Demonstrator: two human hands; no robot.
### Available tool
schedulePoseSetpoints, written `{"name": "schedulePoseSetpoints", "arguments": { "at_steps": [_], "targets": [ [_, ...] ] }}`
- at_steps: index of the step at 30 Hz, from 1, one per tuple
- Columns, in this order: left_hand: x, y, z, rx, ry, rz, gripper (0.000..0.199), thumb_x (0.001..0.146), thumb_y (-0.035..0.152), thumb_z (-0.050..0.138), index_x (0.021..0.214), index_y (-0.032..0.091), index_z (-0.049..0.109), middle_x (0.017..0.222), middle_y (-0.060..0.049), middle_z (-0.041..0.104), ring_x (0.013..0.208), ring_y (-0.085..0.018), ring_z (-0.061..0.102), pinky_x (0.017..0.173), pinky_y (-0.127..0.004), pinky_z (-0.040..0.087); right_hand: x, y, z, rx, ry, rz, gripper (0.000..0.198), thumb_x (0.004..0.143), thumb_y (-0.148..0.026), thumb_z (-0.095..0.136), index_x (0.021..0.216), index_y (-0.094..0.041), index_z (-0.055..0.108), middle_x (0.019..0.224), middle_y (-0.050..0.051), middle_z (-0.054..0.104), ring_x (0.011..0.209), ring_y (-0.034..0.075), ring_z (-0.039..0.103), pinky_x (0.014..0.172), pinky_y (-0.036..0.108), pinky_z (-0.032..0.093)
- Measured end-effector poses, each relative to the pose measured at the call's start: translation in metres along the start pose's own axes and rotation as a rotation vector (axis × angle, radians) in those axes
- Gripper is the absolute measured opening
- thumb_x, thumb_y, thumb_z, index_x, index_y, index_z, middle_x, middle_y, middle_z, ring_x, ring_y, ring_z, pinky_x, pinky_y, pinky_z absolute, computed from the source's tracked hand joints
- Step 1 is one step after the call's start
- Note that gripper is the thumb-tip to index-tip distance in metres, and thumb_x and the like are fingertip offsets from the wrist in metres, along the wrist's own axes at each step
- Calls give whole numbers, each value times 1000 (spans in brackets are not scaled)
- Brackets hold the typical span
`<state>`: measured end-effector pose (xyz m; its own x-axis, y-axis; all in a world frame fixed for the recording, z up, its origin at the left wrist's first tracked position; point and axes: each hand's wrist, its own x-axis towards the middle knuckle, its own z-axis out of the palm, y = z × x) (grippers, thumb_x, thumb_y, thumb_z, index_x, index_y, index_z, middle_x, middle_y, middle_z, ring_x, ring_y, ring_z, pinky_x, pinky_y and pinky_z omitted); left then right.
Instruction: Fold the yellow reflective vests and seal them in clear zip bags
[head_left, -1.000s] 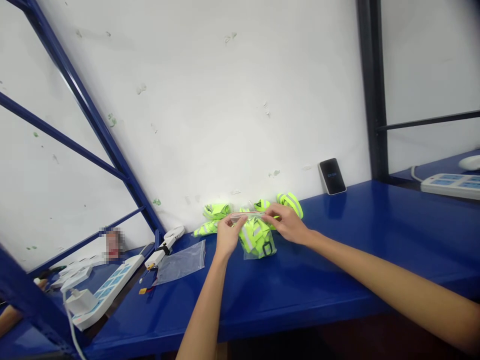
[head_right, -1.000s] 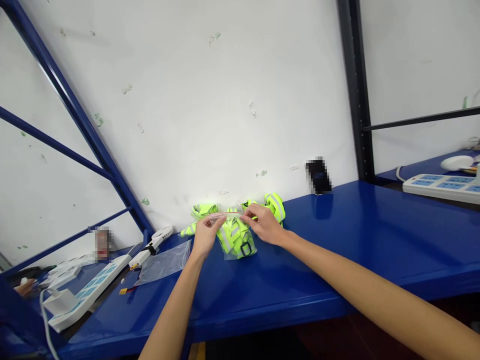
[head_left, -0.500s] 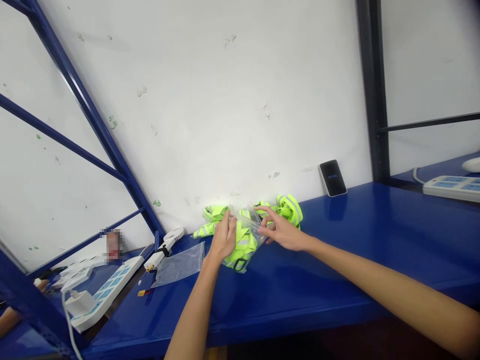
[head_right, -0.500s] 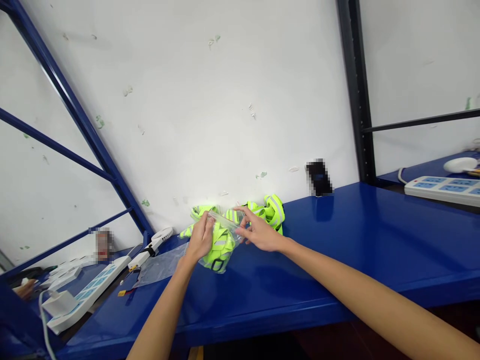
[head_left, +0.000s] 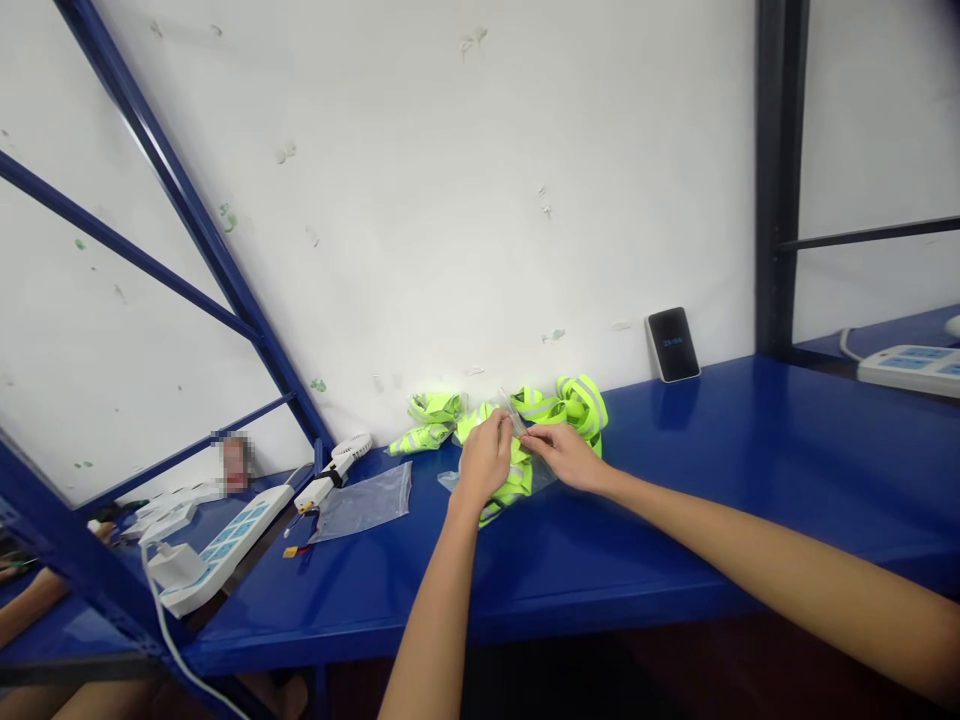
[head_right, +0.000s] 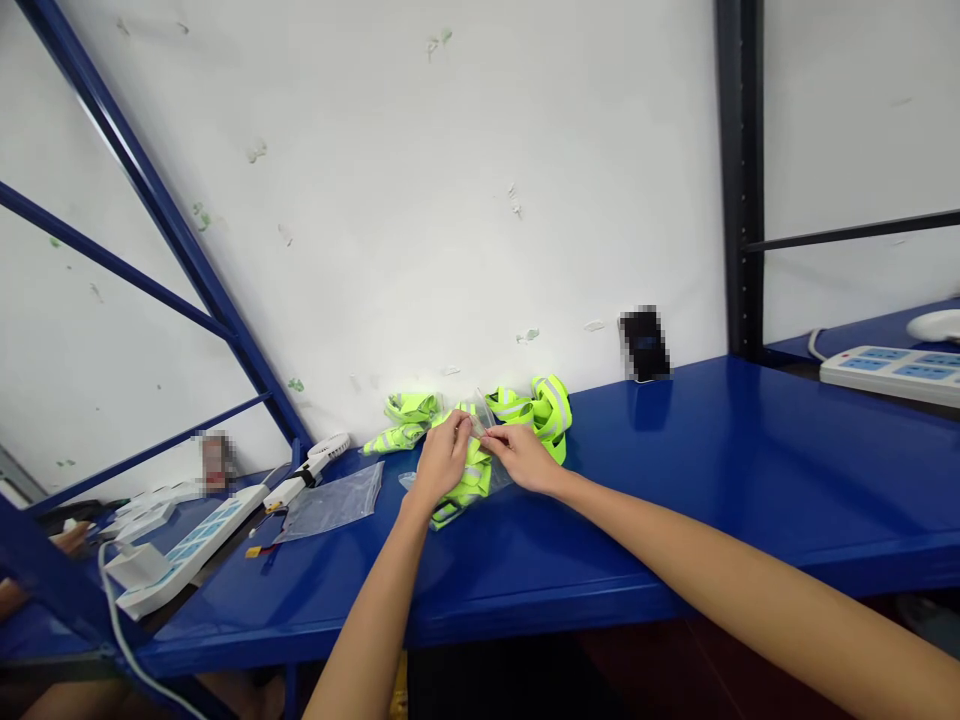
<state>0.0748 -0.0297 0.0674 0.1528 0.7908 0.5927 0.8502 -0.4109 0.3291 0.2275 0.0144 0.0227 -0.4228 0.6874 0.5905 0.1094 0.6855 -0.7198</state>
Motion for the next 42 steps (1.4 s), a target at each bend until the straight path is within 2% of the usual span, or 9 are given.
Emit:
{"name": "schedulePoseSetpoints", "arguments": {
  "at_steps": [4,8,17,19,26,31,35,39,42],
  "targets": [
    [0,-3,17,137,3,-39,30,98,36,29,105,24,56,88,-6,67,83,-22,62,69,-28,36,-1,11,3,51,36,58,34,88,-46,48,69,-18,52,57,-3,46,54,12,38,52,25,29],
    [-1,-1,17,185,8,-41,33,99,38,27,106,23,55,89,-7,68,81,-23,63,65,-28,35,-2,11,6,194,69,135,30,83,-47,55,84,-17,56,63,-1,56,56,13,48,53,25,35],
    [-4,4,18,241,6,-58,33,99,39,26,105,24,55,89,-8,68,79,-23,63,64,-27,34,-2,10,10,207,135,83,23,82,-38,58,84,-16,63,83,5,67,78,19,62,75,32,47],
    [-4,5,20,255,3,-50,32,99,38,27,105,24,55,88,-8,68,77,-23,63,64,-27,34,-1,9,9,195,160,50,23,84,-37,56,88,-16,64,87,5,68,81,19,62,77,32,47],
    [-5,7,19,242,-6,-15,31,98,38,28,104,24,55,87,-7,68,78,-23,63,65,-27,36,-3,0,6,151,173,53,26,86,-38,53,82,-16,66,77,4,66,73,18,58,69,30,45],
    [-6,8,18,213,-24,8,30,97,40,33,107,23,55,91,-8,68,81,-23,64,67,-27,37,-2,2,7,235,187,87,27,84,-40,54,79,-16,65,78,4,67,72,19,59,70,31,47],
    [-5,6,17,214,-17,22,30,98,38,30,107,23,54,91,-7,68,80,-22,63,67,-27,37,-1,7,5,300,140,97,28,82,-41,58,85,-15,67,83,5,68,76,19,60,72,31,47],
    [-3,4,17,209,-6,-2,29,98,36,30,106,24,55,89,-6,68,79,-22,63,69,-27,37,-1,12,5,180,118,151,28,81,-41,58,72,-15,65,68,3,64,65,17,56,63,29,43],
    [-1,2,17,176,7,-29,29,97,37,32,104,23,56,86,-5,67,77,-21,61,68,-27,36,-2,13,8,66,150,96,28,84,-39,54,72,-16,65,68,2,63,64,16,54,62,28,41]
  ]
}}
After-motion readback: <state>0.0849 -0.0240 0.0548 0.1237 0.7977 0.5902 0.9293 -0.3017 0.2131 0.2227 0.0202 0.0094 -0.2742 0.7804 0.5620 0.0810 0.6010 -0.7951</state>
